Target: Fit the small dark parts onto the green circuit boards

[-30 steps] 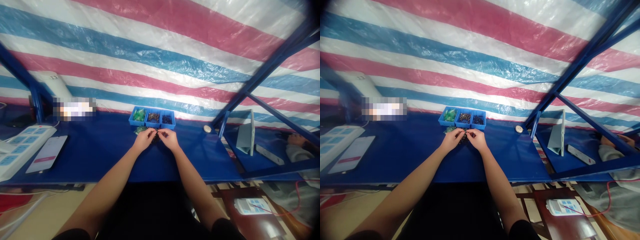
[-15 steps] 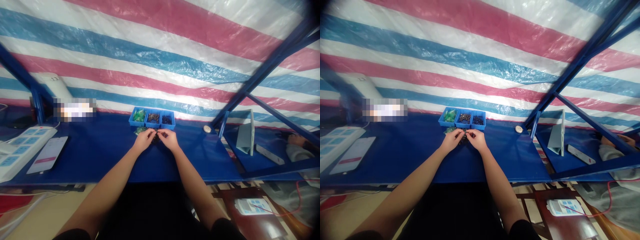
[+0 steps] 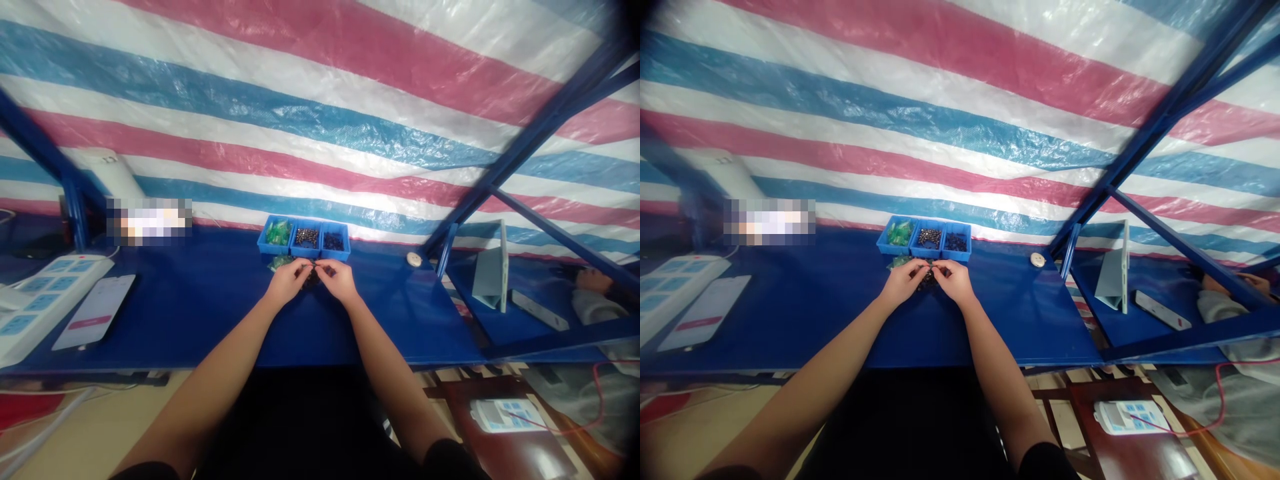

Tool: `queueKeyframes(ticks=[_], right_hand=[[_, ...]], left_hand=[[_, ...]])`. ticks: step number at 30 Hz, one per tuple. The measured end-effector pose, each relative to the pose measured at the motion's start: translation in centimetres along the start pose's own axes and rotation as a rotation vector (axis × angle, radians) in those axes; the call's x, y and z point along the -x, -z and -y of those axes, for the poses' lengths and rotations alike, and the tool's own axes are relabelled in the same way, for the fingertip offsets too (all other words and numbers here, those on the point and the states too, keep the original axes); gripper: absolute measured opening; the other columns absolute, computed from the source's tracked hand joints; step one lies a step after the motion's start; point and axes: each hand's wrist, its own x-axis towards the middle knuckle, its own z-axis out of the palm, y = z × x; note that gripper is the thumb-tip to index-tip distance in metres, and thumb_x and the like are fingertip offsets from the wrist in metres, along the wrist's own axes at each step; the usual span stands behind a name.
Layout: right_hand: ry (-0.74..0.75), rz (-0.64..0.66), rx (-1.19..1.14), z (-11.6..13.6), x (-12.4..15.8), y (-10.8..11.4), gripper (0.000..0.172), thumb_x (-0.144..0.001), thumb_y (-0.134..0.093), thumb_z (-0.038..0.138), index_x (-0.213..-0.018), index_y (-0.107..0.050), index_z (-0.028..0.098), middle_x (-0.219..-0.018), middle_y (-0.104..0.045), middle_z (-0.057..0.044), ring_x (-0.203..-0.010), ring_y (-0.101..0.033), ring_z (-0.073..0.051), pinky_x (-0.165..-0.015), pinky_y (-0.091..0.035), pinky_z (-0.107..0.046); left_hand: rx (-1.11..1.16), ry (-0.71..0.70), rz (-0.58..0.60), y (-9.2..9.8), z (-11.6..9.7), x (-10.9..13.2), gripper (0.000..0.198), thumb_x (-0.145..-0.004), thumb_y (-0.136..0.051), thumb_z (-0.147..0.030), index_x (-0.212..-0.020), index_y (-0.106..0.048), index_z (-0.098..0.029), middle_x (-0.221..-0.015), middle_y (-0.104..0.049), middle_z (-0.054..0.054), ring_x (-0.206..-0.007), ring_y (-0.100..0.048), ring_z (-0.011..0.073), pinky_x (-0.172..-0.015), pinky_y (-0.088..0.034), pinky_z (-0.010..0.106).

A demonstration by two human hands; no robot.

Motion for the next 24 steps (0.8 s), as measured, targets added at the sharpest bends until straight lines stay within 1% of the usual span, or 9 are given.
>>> queueKeyframes(ticks=[3,5,7,11,16,22,24], right_hand=[[-0.003,0.004,-0.014,-0.02,0.03,-0.07,0.023,-0.083,-0.06,0.032,-0.1,-0.072,0.023,-0.086,-0.072,-0.003,-0.07,-0.066,-0.017,-0.063,-0.054,-0.028],[0.003,0.002,-0.021,-0.03,0.03,-0.09,0.021,-0.083,-0.06,0.032,-0.098,-0.072,0.022,-0.086,-0.072,-0.003,-0.07,-0.066,-0.017,-0.063,-0.054,-0.028],[0.003,-0.004,-0.019,-0.04,0.01,-0.1,0.02,-0.083,-0.06,0.032,-0.095,-0.072,0.022,-0.086,-0.072,-0.004,-0.07,-0.065,-0.017,-0.063,-0.054,-0.028],[-0.004,-0.012,-0.01,-0.04,-0.03,-0.08,0.019,-0.083,-0.061,0.033,-0.094,-0.072,0.022,-0.088,-0.072,-0.004,-0.072,-0.066,-0.017,-0.063,-0.054,-0.028],[0.004,-0.012,-0.012,0.03,-0.03,-0.05,0.019,-0.082,-0.061,0.033,-0.093,-0.072,0.022,-0.087,-0.072,-0.004,-0.071,-0.066,-0.017,-0.062,-0.054,-0.028],[0.015,0.007,-0.009,0.21,0.03,-0.05,0.018,-0.082,-0.061,0.033,-0.092,-0.072,0.022,-0.084,-0.072,-0.004,-0.069,-0.065,-0.016,-0.061,-0.053,-0.027],[0.026,0.018,-0.013,0.25,0.06,-0.07,0.017,-0.083,-0.061,0.032,-0.091,-0.072,0.022,-0.084,-0.072,-0.004,-0.068,-0.065,-0.016,-0.06,-0.052,-0.027]], left_hand=[[-0.02,-0.021,-0.007,0.08,-0.13,0.0,0.031,-0.092,-0.044,-0.046,-0.1,-0.065,-0.024,-0.084,-0.07,0.0,-0.068,-0.062,0.0142,-0.067,-0.047,0.024],[-0.032,-0.019,-0.012,0.07,-0.16,0.0,0.031,-0.092,-0.044,-0.045,-0.099,-0.065,-0.024,-0.085,-0.07,0.0,-0.069,-0.063,0.0144,-0.068,-0.047,0.025],[-0.028,-0.004,-0.016,0.01,-0.13,0.0,0.029,-0.092,-0.045,-0.044,-0.1,-0.065,-0.024,-0.083,-0.07,0.0,-0.067,-0.062,0.014,-0.066,-0.047,0.025],[0.004,0.021,-0.023,-0.1,-0.02,0.01,0.029,-0.091,-0.047,-0.044,-0.106,-0.063,-0.024,-0.075,-0.068,-0.001,-0.063,-0.061,0.0136,-0.062,-0.046,0.024],[-0.012,0.003,-0.017,-0.05,-0.03,-0.01,0.028,-0.091,-0.047,-0.044,-0.1,-0.064,-0.024,-0.069,-0.065,-0.002,-0.058,-0.058,0.0128,-0.059,-0.045,0.024],[-0.012,-0.009,-0.015,0.13,-0.29,0.04,0.028,-0.091,-0.046,-0.044,-0.094,-0.065,-0.023,-0.077,-0.068,-0.001,-0.064,-0.06,0.0135,-0.063,-0.045,0.025],[0.016,-0.015,-0.005,0.22,-0.45,0.07,0.029,-0.091,-0.047,-0.044,-0.095,-0.066,-0.022,-0.08,-0.069,0.0,-0.067,-0.062,0.0141,-0.064,-0.047,0.025]])
